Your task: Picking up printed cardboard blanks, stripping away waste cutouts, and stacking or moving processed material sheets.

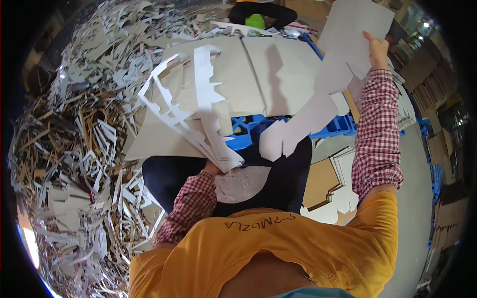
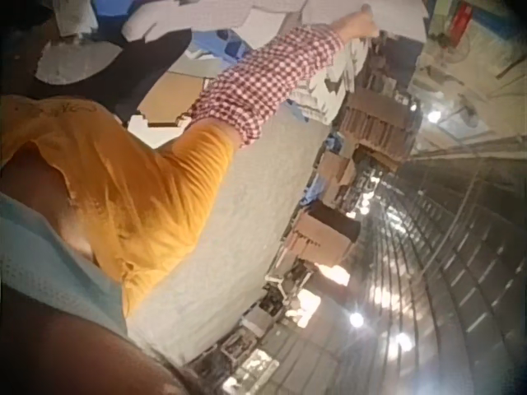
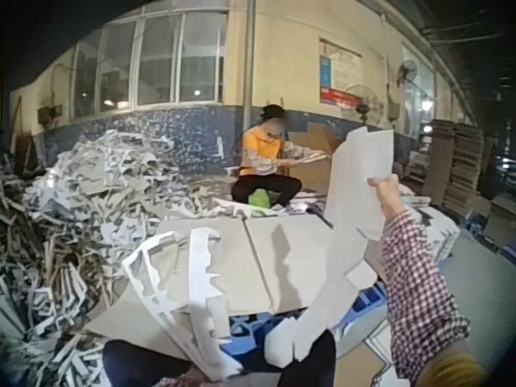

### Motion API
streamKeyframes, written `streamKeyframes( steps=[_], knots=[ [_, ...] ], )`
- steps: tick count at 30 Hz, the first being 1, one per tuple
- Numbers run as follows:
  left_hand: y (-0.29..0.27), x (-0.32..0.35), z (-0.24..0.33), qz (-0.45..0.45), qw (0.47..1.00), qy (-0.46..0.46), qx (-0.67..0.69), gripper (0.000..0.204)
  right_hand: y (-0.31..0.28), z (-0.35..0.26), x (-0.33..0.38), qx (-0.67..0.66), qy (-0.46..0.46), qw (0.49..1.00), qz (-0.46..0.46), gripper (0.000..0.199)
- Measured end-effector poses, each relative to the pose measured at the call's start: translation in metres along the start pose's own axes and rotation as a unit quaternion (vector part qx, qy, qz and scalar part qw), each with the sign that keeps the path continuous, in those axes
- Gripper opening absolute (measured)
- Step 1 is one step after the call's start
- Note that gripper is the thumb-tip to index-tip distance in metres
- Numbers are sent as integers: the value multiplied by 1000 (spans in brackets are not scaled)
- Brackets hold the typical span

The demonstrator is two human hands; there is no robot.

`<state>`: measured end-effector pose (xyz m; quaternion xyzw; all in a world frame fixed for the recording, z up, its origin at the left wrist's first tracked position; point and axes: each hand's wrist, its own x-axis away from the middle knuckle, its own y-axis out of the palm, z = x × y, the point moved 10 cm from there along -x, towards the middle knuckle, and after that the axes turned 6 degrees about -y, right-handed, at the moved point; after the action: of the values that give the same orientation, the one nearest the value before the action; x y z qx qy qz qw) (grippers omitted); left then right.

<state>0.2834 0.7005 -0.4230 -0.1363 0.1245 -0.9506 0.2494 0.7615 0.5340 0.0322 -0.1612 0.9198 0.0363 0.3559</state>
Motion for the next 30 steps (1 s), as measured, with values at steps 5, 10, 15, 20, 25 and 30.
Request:
streamKeyframes(
  steps=[5, 10, 15, 20, 25, 30],
  knots=[
    [32, 53, 73, -226, 953, -201, 8, 22, -14, -38, 12, -64, -27, 997, 13, 40],
    [-79, -4, 262, -26, 996, 78, 32, 37, 11, -98, 19, -121, -50, 991, -17, 24],
    [-114, -59, 367, 9, 971, 197, 136, 42, 87, -219, 85, -267, -71, 953, -123, 41],
    [-104, -55, 348, 27, 921, 175, 346, 45, 128, -221, 104, -291, -114, 905, -288, 42],
    [-124, -18, 369, 136, 929, 192, 285, 45, 102, -135, 162, -267, -92, 919, -273, 66],
    [-140, 0, 475, 113, 900, 232, 352, 36, 72, -100, 273, -288, 59, 907, -300, 71]
  ],
)
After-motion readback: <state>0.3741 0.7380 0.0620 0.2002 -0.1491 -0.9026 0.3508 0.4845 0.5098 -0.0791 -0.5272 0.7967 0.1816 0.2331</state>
